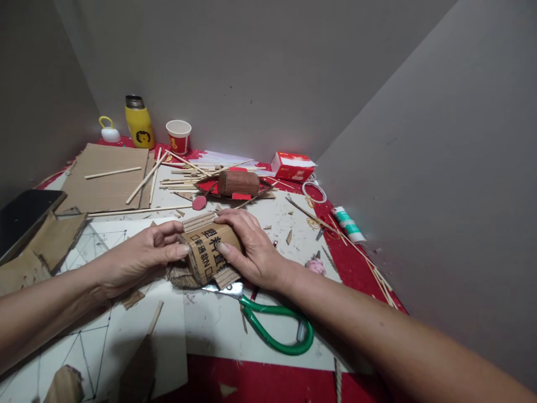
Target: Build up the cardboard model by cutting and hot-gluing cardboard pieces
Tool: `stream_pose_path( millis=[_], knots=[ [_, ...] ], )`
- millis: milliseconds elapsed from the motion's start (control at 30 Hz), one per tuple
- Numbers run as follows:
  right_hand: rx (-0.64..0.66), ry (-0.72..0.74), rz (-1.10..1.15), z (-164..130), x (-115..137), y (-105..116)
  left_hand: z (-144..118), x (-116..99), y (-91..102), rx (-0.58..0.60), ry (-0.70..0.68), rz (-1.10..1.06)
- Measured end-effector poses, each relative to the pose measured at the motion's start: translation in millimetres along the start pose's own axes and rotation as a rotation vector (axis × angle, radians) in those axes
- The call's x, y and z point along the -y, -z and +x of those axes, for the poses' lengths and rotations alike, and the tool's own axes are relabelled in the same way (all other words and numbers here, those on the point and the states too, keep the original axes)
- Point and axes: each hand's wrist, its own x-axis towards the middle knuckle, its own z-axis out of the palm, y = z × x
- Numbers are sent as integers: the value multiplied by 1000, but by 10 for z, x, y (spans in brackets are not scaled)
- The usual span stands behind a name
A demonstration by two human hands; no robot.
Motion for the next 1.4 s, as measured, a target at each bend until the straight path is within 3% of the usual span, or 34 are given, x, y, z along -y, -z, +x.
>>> stream_pose_path(
  millis=[233,400,700,933,1167,1400],
  knots=[
    [7,-4,2,3,3,8,7,28,10,-1,-12,35],
    [16,-10,-11,4,8,12,-7,-28,47,60,31,1],
    [14,4,-13,3,3,8,-6,-43,33,39,51,41],
    [-1,4,2,-10,-6,-8,3,7,16,68,14,-19],
    [-8,-9,23,-4,-20,10,-7,29,-29,-5,-68,38],
    [-10,9,193,61,47,97,-83,1,-34,138,57,-31]
  ],
)
